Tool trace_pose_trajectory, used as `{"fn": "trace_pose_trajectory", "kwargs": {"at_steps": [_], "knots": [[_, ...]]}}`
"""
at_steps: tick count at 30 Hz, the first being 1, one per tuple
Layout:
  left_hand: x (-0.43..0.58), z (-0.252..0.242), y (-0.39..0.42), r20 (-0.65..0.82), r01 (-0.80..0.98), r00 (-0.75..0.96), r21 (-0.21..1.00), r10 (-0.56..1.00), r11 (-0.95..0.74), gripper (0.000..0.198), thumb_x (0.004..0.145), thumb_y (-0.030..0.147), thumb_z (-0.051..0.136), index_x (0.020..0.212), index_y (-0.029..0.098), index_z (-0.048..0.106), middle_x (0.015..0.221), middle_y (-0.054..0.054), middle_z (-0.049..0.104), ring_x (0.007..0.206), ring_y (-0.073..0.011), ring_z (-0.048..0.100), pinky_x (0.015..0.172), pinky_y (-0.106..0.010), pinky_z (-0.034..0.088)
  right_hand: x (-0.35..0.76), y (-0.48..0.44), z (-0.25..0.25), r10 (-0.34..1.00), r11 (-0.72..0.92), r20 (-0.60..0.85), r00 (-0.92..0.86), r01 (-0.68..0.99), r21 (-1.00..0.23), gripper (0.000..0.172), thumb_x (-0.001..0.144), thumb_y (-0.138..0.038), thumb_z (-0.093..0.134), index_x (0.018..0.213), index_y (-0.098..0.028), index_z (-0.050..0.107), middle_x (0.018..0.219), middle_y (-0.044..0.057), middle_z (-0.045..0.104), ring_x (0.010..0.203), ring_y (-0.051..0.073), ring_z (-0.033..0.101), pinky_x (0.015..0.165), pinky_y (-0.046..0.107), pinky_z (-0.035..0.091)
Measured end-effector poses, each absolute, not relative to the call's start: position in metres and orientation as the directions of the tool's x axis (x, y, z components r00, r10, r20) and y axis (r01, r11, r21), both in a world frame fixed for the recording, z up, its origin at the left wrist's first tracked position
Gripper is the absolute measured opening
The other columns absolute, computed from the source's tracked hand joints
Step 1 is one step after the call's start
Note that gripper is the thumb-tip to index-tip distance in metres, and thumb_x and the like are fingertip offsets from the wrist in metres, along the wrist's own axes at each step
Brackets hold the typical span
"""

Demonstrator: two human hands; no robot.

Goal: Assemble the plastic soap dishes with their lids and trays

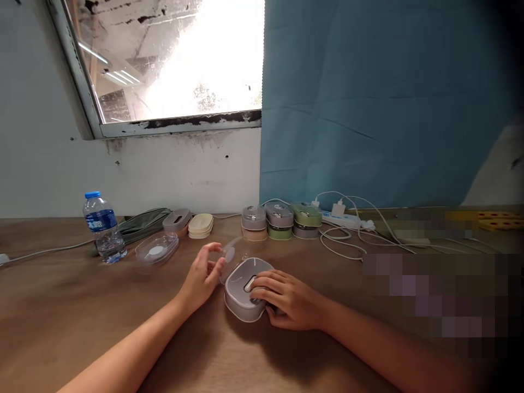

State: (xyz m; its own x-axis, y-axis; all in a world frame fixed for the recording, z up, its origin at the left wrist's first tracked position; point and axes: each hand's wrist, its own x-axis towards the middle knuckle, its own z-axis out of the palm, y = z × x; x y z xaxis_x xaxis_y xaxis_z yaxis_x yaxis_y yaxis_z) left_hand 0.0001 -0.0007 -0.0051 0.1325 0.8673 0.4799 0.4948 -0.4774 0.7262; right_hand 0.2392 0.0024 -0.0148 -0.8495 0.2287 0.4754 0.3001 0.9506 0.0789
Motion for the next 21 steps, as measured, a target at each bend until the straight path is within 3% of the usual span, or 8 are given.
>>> {"fn": "trace_pose_trajectory", "kwargs": {"at_steps": [3,6,9,12,14,16,18,21], "knots": [[-0.018,-0.004,0.011,0.525,0.636,0.215,0.565,0.824,-0.526,0.025,0.087,0.021,0.037,0.104,0.020,0.054,0.116,-0.008,0.054,0.082,-0.0148,0.059,0.078,-0.031,0.047,0.239,0.004,-0.014,0.243,0.957,0.461,-0.854,0.289,0.031,0.036,0.070,-0.009,0.049,0.105,-0.016,0.055,0.103,0.008,0.060,0.099,0.018,0.051,0.092,0.036,0.040],[-0.033,-0.003,0.018,0.386,0.730,0.339,0.467,0.858,-0.499,0.029,0.082,0.012,0.037,0.092,0.020,0.063,0.095,-0.004,0.065,0.083,-0.0171,0.059,0.077,-0.030,0.046,0.238,0.005,-0.014,0.261,0.956,0.460,-0.849,0.293,-0.002,0.037,0.069,-0.008,0.050,0.104,-0.016,0.055,0.101,0.008,0.060,0.098,0.018,0.051,0.091,0.035,0.041],[-0.037,-0.001,0.019,0.333,0.802,0.346,0.381,0.877,-0.461,0.031,0.082,0.015,0.038,0.098,0.020,0.064,0.094,-0.005,0.068,0.091,-0.0222,0.058,0.082,-0.037,0.044,0.239,0.005,-0.014,0.259,0.958,0.462,-0.848,0.287,-0.011,0.038,0.069,-0.008,0.051,0.105,-0.016,0.055,0.101,0.008,0.060,0.097,0.018,0.052,0.090,0.035,0.041],[-0.032,0.004,0.013,0.362,0.821,0.406,0.258,0.839,-0.508,0.028,0.083,0.023,0.042,0.096,0.023,0.067,0.101,-0.004,0.067,0.113,-0.0289,0.045,0.097,-0.048,0.031,0.239,0.005,-0.014,0.258,0.959,0.460,-0.849,0.283,-0.015,0.037,0.069,-0.008,0.052,0.105,-0.017,0.055,0.101,0.008,0.060,0.097,0.018,0.052,0.090,0.035,0.042],[-0.028,0.007,0.009,0.340,0.753,0.516,0.258,0.786,-0.606,0.025,0.082,0.027,0.047,0.096,0.023,0.067,0.099,-0.004,0.067,0.111,-0.0268,0.047,0.097,-0.044,0.032,0.239,0.005,-0.014,0.262,0.958,0.461,-0.848,0.285,-0.020,0.037,0.069,-0.008,0.052,0.105,-0.017,0.055,0.100,0.008,0.060,0.097,0.018,0.052,0.089,0.035,0.042],[-0.026,0.008,0.006,0.290,0.665,0.612,0.314,0.736,-0.677,0.023,0.082,0.028,0.048,0.095,0.022,0.067,0.094,-0.005,0.067,0.094,-0.0206,0.057,0.086,-0.033,0.042,0.239,0.005,-0.015,0.268,0.957,0.462,-0.846,0.287,-0.029,0.037,0.070,-0.008,0.051,0.106,-0.017,0.055,0.100,0.008,0.060,0.097,0.018,0.052,0.089,0.036,0.042],[-0.026,0.006,0.006,0.262,0.634,0.636,0.359,0.726,-0.685,0.024,0.085,0.028,0.045,0.091,0.020,0.067,0.088,-0.005,0.065,0.080,-0.0161,0.059,0.072,-0.025,0.046,0.239,0.005,-0.015,0.270,0.957,0.459,-0.846,0.286,-0.036,0.037,0.070,-0.008,0.050,0.106,-0.016,0.055,0.101,0.008,0.060,0.097,0.019,0.052,0.090,0.036,0.042],[-0.029,0.004,0.009,0.285,0.666,0.597,0.346,0.750,-0.661,0.027,0.087,0.027,0.041,0.088,0.018,0.065,0.085,-0.006,0.062,0.075,-0.0150,0.058,0.066,-0.023,0.045,0.239,0.005,-0.015,0.266,0.960,0.454,-0.850,0.277,-0.044,0.037,0.070,-0.008,0.050,0.106,-0.016,0.055,0.102,0.008,0.060,0.097,0.019,0.051,0.090,0.036,0.041]]}}
